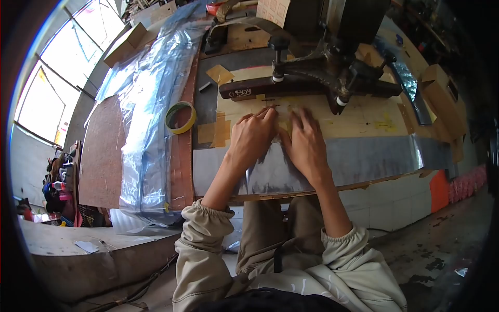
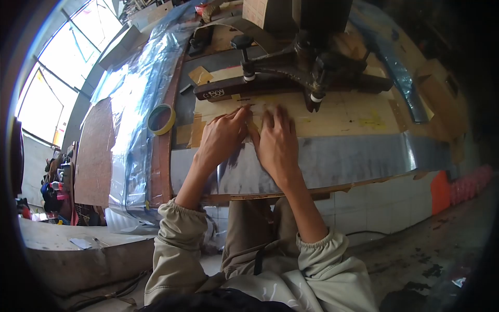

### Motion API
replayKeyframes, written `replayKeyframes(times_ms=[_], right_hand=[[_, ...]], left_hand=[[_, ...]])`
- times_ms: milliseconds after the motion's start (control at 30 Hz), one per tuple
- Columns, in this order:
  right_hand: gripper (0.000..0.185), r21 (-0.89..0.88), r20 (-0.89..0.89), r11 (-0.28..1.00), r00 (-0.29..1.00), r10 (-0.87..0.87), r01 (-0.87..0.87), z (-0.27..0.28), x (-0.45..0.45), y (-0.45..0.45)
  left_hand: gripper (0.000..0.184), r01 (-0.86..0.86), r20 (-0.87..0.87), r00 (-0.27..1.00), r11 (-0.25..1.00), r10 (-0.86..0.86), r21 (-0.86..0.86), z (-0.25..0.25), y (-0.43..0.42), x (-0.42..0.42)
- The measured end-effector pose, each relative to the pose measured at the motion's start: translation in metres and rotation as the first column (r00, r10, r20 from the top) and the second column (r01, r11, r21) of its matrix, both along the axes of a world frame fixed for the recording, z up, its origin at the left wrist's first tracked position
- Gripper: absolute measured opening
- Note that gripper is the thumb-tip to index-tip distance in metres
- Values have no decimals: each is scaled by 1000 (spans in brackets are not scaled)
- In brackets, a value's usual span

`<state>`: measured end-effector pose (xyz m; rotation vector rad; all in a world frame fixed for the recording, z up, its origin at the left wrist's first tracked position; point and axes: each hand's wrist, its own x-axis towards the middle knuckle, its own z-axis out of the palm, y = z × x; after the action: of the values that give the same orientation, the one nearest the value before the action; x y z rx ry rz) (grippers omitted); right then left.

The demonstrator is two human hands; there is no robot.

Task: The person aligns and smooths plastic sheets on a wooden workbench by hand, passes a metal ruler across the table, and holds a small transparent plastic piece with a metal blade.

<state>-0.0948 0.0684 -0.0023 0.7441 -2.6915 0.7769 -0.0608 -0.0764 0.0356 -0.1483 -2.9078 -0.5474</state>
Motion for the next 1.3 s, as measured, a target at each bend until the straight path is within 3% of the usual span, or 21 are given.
replayKeyframes(times_ms=[100,200,300,333,433,567,867,1300], right_hand=[[48,47,-42,998,998,52,-50,4,26,17],[45,158,-171,986,985,-30,57,11,52,23],[40,61,-271,990,957,-105,126,-3,56,21],[38,29,-260,991,959,-115,127,-2,57,21],[32,-48,-232,992,964,-127,119,-3,58,23],[28,-99,-294,991,949,-114,88,-10,57,27],[28,-132,-333,990,939,-90,48,-11,46,27],[26,-126,-293,987,946,-138,105,-14,56,27]], left_hand=[[23,-76,169,982,997,79,-19,21,8,4],[28,15,-231,972,992,-43,-124,-15,6,8],[38,11,-370,928,993,-55,-121,-28,27,39],[36,-8,-277,961,999,-4,-41,-25,38,50],[33,-55,-375,925,998,57,16,-39,53,63],[31,-69,-363,927,995,91,75,-39,54,66],[23,-84,-458,880,991,122,102,-39,54,54],[27,-127,-421,894,988,153,90,-47,57,59]])
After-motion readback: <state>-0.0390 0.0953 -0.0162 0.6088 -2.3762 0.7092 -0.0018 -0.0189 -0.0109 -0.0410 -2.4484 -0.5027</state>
